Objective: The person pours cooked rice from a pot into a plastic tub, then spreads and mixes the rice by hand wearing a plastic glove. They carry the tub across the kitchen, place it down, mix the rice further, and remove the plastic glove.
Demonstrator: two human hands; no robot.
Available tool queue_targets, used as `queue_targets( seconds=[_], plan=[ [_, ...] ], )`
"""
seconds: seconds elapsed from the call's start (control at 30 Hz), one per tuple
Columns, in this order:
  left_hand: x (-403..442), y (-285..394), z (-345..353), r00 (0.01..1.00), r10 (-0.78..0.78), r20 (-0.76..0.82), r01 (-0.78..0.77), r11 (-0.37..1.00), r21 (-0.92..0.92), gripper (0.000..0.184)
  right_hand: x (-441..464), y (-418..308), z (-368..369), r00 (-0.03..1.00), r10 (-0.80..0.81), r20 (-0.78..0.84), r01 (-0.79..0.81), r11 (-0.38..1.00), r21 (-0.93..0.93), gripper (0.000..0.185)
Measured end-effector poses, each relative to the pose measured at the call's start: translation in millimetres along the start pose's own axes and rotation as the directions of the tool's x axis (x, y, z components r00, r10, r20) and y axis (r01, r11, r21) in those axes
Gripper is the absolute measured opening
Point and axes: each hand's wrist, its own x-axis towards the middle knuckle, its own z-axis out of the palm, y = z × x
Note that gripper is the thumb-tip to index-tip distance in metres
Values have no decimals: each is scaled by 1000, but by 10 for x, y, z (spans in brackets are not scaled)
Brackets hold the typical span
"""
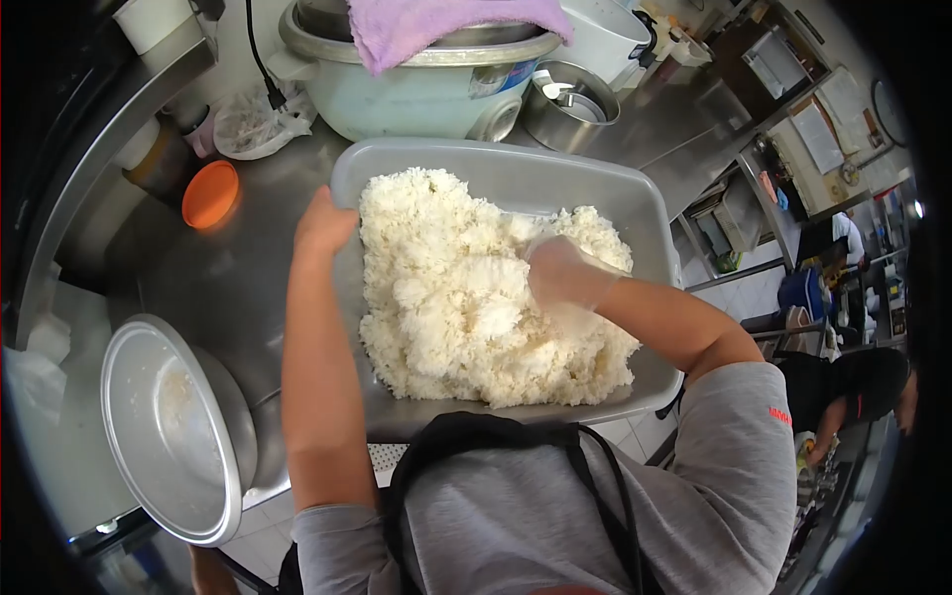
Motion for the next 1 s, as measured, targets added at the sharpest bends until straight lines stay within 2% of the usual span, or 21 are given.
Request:
queue_targets(
  seconds=[0.07, 0.17, 0.27, 0.33, 0.37, 0.4, 0.47, 0.57, 0.63, 0.7, 0.73, 0.83, 0.9, 0.93, 1.0],
  plan=[
    [18, -31, 6, 1000, 16, 6, -16, 999, -31, 47, 77, 40, -140, 986, -39, 164, 48, 998, -48, 17],
    [-16, -9, 3, 1000, 16, -20, -16, 1000, -7, 44, 153, 62, -154, 983, 25, 180, -24, 1000, -11, 28],
    [-51, -23, 14, 996, 19, -85, -17, 1000, 22, 43, 285, 145, 99, 983, 102, -154, -99, 995, 29, 19],
    [-73, -50, 15, 995, -3, -103, 5, 1000, 24, 43, 580, 258, 365, 914, 281, -291, -171, 920, 352, 23],
    [-95, -59, 15, 994, -16, -111, 19, 1000, 23, 44, 702, 313, 456, 866, 378, -328, -177, 845, 505, 25],
    [-130, -58, 8, 993, -29, -116, 29, 1000, -1, 43, 777, 375, 459, 860, 422, -286, -100, 689, 718, 26],
    [-210, -58, -19, 991, -50, -125, 46, 998, -38, 43, 914, 499, 478, 867, 469, -168, 67, 226, 972, 29],
    [-247, -137, 19, 985, -70, -156, 58, 995, -81, 42, 568, 884, 187, 826, 430, -365, 187, 403, 896, 37],
    [-255, -191, 50, 981, -99, -166, 82, 991, -104, 42, 252, 1172, -39, 883, 321, -343, -63, 804, 591, 49],
    [-260, -191, 31, 979, -110, -174, 90, 989, -115, 42, 201, 1552, 159, 975, 222, 17, -139, 545, 827, 53],
    [-278, -191, 33, 980, -113, -166, 94, 989, -116, 42, 248, 1628, 235, 976, 115, 187, -218, 398, 891, 56],
    [-319, -139, 29, 973, -110, -204, 100, 993, -62, 42, 476, 1521, 541, 976, 157, 152, -163, 61, 985, 44],
    [-343, -115, 45, 969, -127, -211, 123, 992, -29, 42, 520, 1421, 657, 995, 10, -97, 96, 41, 994, 40],
    [-332, -96, 40, 967, -143, -209, 139, 990, -34, 42, 522, 1379, 657, 973, -57, -225, 226, 19, 974, 38],
    [-320, -67, 22, 966, -155, -206, 152, 988, -30, 41, 373, 1257, 513, 959, -155, -236, 237, -11, 971, 35]
  ],
)
